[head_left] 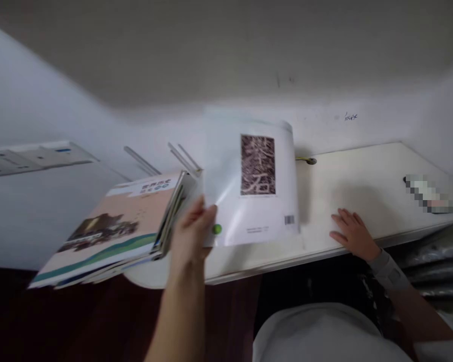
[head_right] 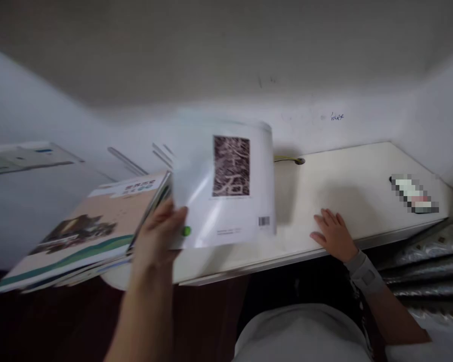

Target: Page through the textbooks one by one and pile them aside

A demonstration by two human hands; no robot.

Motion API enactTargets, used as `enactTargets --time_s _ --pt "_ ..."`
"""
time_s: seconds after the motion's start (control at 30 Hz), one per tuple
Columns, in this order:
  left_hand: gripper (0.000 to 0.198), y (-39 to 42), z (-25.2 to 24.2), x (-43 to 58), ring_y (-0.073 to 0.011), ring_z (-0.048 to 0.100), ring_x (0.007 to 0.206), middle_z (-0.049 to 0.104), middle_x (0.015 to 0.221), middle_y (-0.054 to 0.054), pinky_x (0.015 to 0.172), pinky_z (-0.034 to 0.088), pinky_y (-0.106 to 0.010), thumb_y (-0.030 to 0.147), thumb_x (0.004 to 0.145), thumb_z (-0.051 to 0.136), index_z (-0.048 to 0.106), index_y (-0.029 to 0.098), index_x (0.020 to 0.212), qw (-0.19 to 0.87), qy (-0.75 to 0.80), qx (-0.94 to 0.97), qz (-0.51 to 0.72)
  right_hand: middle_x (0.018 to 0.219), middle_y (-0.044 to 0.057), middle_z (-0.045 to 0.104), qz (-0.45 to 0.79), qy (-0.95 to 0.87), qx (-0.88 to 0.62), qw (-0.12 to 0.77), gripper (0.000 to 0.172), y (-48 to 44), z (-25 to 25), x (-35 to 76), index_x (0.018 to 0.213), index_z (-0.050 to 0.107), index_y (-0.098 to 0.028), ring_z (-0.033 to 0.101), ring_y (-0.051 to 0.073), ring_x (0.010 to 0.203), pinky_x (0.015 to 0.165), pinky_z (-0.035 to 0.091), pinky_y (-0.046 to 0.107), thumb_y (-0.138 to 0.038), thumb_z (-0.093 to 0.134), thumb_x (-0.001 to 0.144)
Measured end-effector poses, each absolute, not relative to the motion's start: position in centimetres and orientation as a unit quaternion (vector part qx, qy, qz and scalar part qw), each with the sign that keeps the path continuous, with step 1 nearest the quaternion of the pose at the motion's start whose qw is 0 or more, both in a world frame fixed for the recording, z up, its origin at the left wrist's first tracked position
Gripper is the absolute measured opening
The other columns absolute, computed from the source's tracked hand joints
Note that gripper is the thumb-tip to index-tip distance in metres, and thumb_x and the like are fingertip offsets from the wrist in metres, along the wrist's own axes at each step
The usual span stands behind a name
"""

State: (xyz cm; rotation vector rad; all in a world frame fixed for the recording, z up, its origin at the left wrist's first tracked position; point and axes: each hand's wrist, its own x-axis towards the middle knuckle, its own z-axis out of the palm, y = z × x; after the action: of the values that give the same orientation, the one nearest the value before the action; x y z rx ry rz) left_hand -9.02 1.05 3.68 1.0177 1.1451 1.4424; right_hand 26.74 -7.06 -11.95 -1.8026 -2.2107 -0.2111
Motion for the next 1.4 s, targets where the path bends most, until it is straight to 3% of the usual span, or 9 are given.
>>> enactTargets --time_s 0.17,0.47,0.57,0.7,0.9,1.2,1.3,1.4 --pt "0.056 1.6 -4.4 -7.5 -0.0155 0.064 0.055 0.069 0.072 -0.003 0.042 0.046 -0.020 0.026 0.055 0.073 0.063 0.017 0.109 0.610 0.519 0.361 0.478 0.141 0.018 0.046 -0.078 -0.761 -0.629 0.139 0.051 -7.1 -12.1 26.7 0.131 0.051 -0.015 0.040 0.031 0.131 0.104 0.031 0.048 -0.047 0.037 0.094" --pt "0.053 1.4 -7.4 -10.7 -0.0161 0.065 0.063 0.068 0.071 -0.001 0.055 0.050 -0.022 0.038 0.058 0.071 0.062 0.015 0.105 0.539 0.573 0.423 0.448 0.143 0.017 0.044 -0.055 -0.766 -0.627 0.133 0.051 -7.3 -11.3 27.0 0.132 0.051 -0.016 0.040 0.030 0.132 0.105 0.031 0.048 -0.046 0.039 0.093" --pt "0.045 1.3 -7.8 -11.3 -0.0180 0.065 0.071 0.069 0.079 -0.003 0.061 0.051 -0.025 0.041 0.066 0.063 0.062 0.017 0.105 0.454 0.619 0.496 0.406 0.143 0.017 0.045 -0.058 -0.770 -0.625 0.118 0.051 -7.3 -10.9 27.0 0.131 0.051 -0.015 0.040 0.030 0.131 0.106 0.031 0.047 -0.046 0.037 0.094" --pt "0.039 1.1 -8.1 -11.6 -0.0226 0.065 0.085 0.065 0.107 -0.012 0.079 0.052 -0.035 0.034 0.076 0.055 0.062 0.017 0.110 0.220 0.706 0.610 0.286 0.141 0.017 0.046 -0.068 -0.772 -0.622 0.111 0.051 -7.3 -11.0 27.1 0.131 0.051 -0.015 0.041 0.030 0.131 0.105 0.032 0.047 -0.046 0.037 0.094" --pt "0.037 -0.1 -8.9 -10.8 -0.0355 0.048 0.123 0.047 0.134 -0.025 0.102 0.039 -0.050 0.026 0.085 0.048 0.056 0.009 0.118 0.056 0.679 0.706 0.192 0.140 0.018 0.047 -0.078 -0.773 -0.618 0.119 0.051 -7.3 -11.7 27.2 0.131 0.052 -0.015 0.043 0.030 0.129 0.105 0.032 0.048 -0.046 0.037 0.093" --pt "0.034 0.2 -9.3 -10.5 -0.0327 0.042 0.130 0.049 0.136 -0.021 0.108 0.034 -0.049 0.025 0.085 0.049 0.058 0.011 0.114 0.109 0.679 0.684 0.242 0.138 0.019 0.049 -0.101 -0.776 -0.611 0.119 0.050 -7.3 -11.9 27.4 0.128 0.054 -0.014 0.045 0.031 0.128 0.104 0.033 0.048 -0.046 0.036 0.094" --pt "0.041 -0.3 -8.1 -10.4 -0.0317 0.042 0.131 0.049 0.138 -0.019 0.108 0.034 -0.048 0.035 0.085 0.051 0.059 0.011 0.117 0.169 0.668 0.658 0.303 0.138 0.019 0.049 -0.111 -0.777 -0.608 0.121 0.050 -7.3 -11.9 27.3 0.128 0.054 -0.014 0.045 0.030 0.127 0.103 0.034 0.048 -0.046 0.036 0.094" --pt "0.058 -2.0 -6.2 -9.8 -0.0297 0.046 0.129 0.049 0.139 -0.017 0.105 0.040 -0.045 0.050 0.088 0.046 0.049 0.012 0.132 0.289 0.621 0.633 0.361 0.137 0.019 0.050 -0.118 -0.777 -0.607 0.118 0.049 -7.4 -11.8 27.3 0.127 0.054 -0.014 0.046 0.031 0.127 0.103 0.035 0.049 -0.046 0.037 0.094"
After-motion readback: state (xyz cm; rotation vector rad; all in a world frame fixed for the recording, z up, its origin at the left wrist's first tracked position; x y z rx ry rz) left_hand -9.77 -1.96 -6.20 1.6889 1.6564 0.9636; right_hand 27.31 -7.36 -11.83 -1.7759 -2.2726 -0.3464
